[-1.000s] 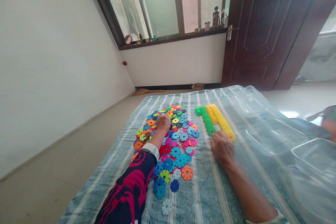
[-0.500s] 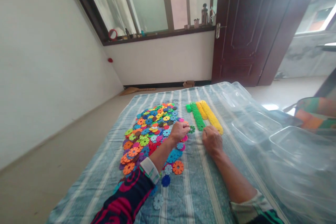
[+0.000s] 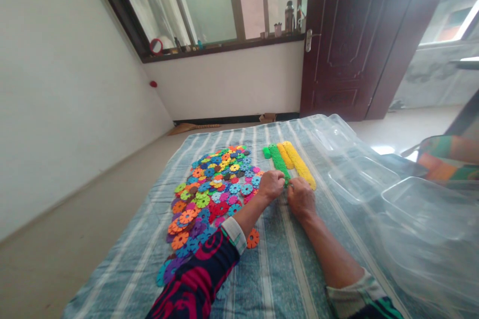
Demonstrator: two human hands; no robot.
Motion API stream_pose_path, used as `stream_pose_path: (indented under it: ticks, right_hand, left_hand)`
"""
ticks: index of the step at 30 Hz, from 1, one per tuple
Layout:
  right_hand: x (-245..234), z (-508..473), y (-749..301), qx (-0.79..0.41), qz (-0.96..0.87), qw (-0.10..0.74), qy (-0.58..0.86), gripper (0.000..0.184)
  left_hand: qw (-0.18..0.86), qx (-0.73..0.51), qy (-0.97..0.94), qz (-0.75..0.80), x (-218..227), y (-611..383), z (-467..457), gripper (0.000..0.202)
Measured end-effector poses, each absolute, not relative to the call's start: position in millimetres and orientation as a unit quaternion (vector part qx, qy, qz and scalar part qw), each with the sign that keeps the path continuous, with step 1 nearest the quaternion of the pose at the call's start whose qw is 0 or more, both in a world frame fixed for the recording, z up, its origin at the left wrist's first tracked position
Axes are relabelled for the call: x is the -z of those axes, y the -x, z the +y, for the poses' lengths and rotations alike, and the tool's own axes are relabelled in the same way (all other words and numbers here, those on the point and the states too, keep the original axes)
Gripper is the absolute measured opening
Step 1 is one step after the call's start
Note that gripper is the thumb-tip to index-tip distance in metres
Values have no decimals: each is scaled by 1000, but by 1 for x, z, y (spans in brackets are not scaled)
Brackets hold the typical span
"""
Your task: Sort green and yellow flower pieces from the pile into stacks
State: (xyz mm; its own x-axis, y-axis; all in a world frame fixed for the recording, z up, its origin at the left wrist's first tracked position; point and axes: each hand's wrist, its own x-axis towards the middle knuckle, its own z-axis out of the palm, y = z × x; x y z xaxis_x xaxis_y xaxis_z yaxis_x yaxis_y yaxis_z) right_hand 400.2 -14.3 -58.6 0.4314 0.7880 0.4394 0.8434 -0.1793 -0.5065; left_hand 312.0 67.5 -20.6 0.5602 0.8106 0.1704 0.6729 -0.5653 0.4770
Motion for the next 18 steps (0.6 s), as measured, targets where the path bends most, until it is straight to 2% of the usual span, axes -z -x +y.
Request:
stream_pose_path:
  ticks: [7, 18]
  right_hand:
    - [55, -15, -399, 36, -555, 292, 778, 23]
    - [53, -17, -397, 45, -580, 252, 773, 23]
  left_hand:
    - [117, -177, -867, 451, 21, -315, 68, 20]
    - [98, -158, -863, 469, 14, -304, 58, 14]
